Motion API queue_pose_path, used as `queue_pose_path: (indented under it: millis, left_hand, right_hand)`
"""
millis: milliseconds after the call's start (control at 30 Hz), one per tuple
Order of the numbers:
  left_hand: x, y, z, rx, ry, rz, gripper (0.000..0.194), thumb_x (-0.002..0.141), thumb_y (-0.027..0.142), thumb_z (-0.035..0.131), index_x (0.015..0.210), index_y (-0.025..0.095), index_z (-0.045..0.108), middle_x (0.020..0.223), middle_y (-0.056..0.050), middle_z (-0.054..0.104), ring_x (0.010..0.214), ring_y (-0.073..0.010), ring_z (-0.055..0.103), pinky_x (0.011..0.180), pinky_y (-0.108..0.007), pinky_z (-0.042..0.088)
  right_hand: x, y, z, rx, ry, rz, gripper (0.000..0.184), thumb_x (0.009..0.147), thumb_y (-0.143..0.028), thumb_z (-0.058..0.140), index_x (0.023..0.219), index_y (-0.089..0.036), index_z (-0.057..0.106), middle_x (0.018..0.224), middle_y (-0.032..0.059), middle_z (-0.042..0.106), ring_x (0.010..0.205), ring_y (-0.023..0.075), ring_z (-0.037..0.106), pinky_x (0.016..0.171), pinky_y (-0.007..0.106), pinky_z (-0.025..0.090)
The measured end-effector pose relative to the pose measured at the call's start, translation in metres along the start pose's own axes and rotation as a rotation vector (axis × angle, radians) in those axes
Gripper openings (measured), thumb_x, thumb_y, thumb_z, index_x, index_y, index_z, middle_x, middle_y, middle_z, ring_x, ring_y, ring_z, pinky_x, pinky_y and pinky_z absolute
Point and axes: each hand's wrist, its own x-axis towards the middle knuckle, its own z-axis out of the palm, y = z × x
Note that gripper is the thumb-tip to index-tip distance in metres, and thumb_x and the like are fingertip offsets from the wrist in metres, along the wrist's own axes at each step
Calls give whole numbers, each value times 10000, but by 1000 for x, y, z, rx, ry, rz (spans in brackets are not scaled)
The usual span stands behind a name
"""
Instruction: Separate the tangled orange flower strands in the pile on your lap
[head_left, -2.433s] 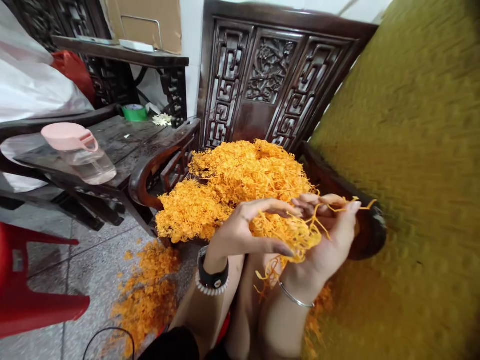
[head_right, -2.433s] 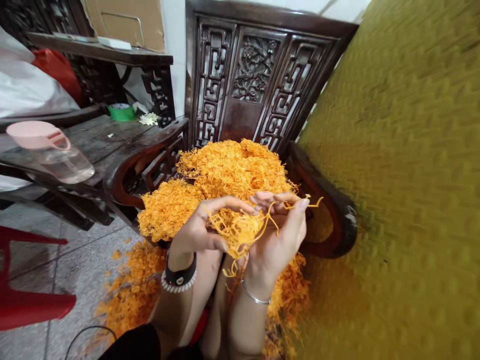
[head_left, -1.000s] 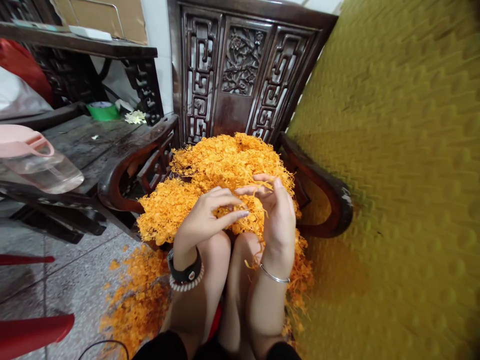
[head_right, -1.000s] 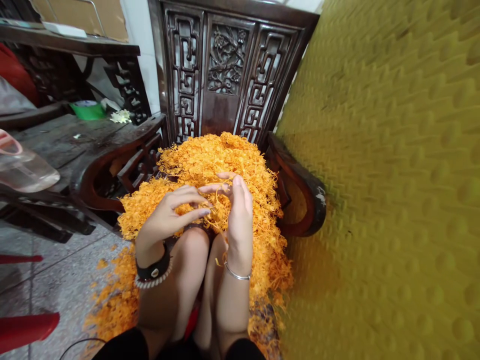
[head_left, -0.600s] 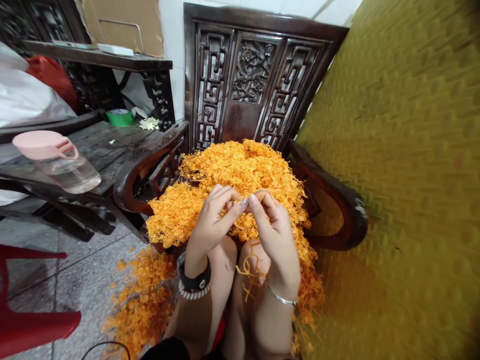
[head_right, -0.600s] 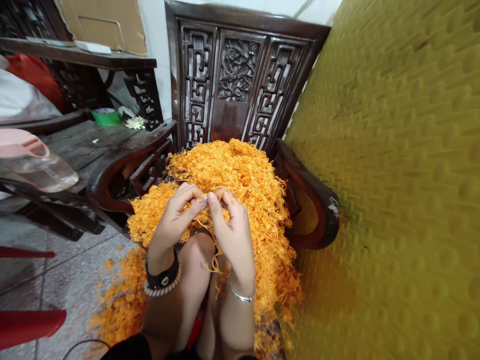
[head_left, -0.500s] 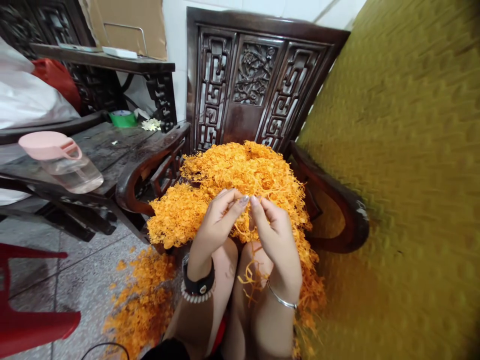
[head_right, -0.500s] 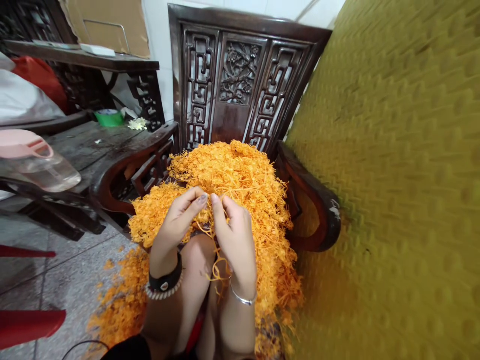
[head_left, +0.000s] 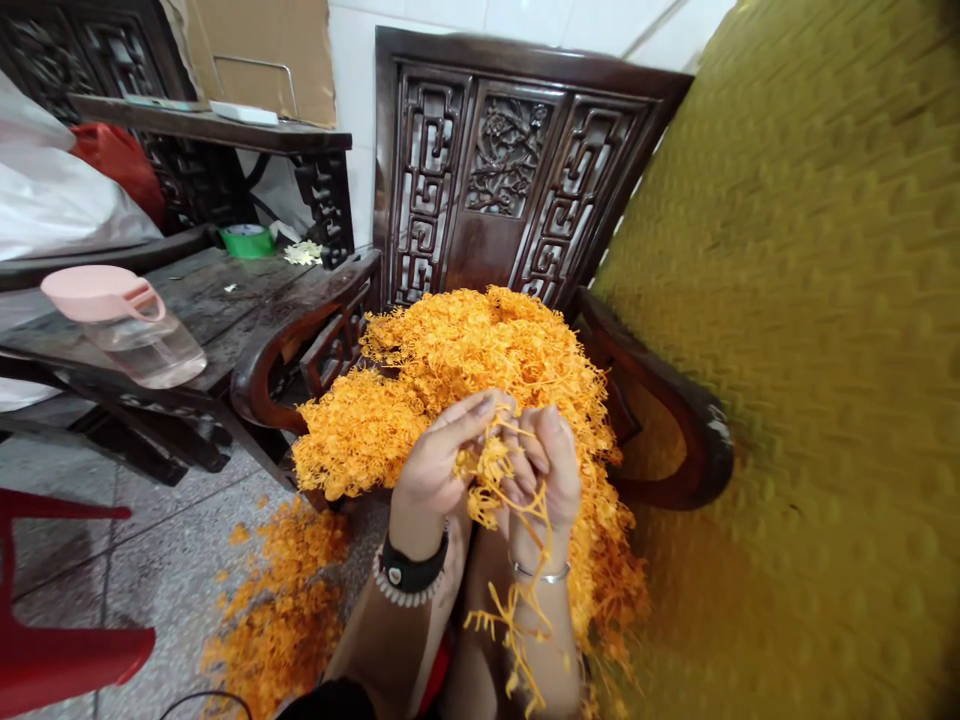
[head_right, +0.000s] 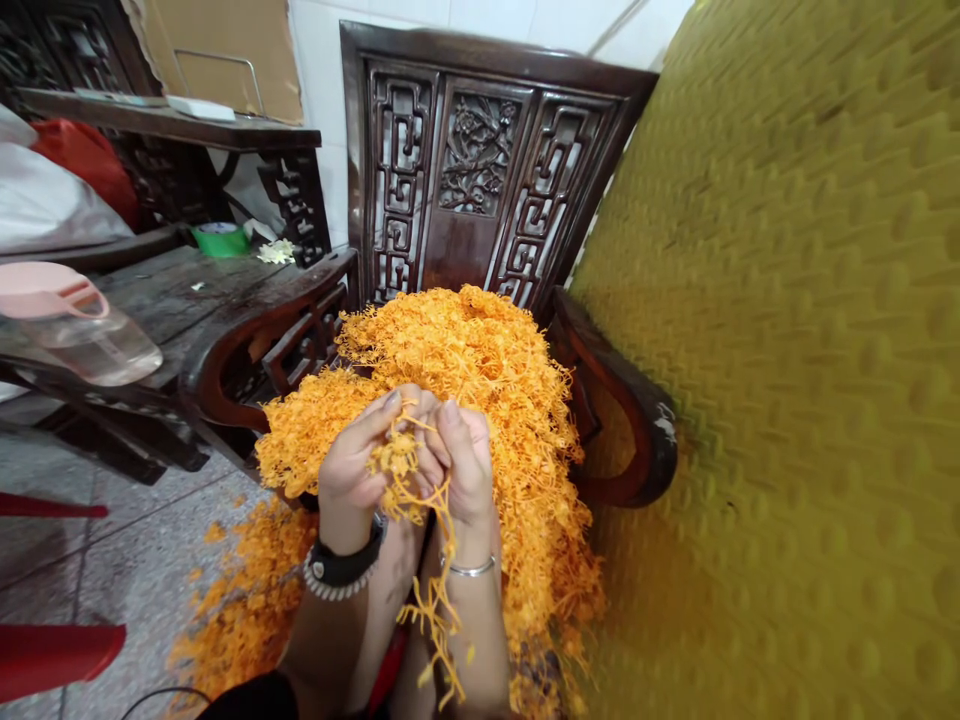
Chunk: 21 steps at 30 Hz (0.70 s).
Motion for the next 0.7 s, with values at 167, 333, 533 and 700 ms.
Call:
queue_pose_path:
  millis: [167,333,533,700]
  left_hand:
    - [1,22,-20,98,66,177,386,859,378,456,603,203,226,588,47,200,496,-78,283,744,-314,499]
    - [0,26,-21,197,173,426,300,877,367,411,641,194,348,650,26,337,644,-89,441,820,-335,519]
    - [-3,22,-15,257,277,551,181,832,306,432,700,183,435,852,-12,505,756,-109,565,591,-228,536]
    - [-10,28,-21,234,307,605,83,830,218,437,854,190,511,713,11,504,588,-68,516,520,-167,447]
  right_hand:
    - [16,-3,-10,-108,145,-318,602,807,-589,446,496,-201,108,339,-87,40,279,62,90,318,248,194]
    - [16,-9,-12,-193,12,-223,497,794,-487,551,493,-208,272,391,-72,232,326,60,191,348,250,165]
    - [13,-4,-11,-375,114,-98,363,807,-445,566,599,-193,408,518,-45,406,451,61,352,433,227,269]
    - [13,-7,-11,-610,212,-158,363,802,-456,569,630,-199,380,535,-63,305,472,58,282,444,225,235]
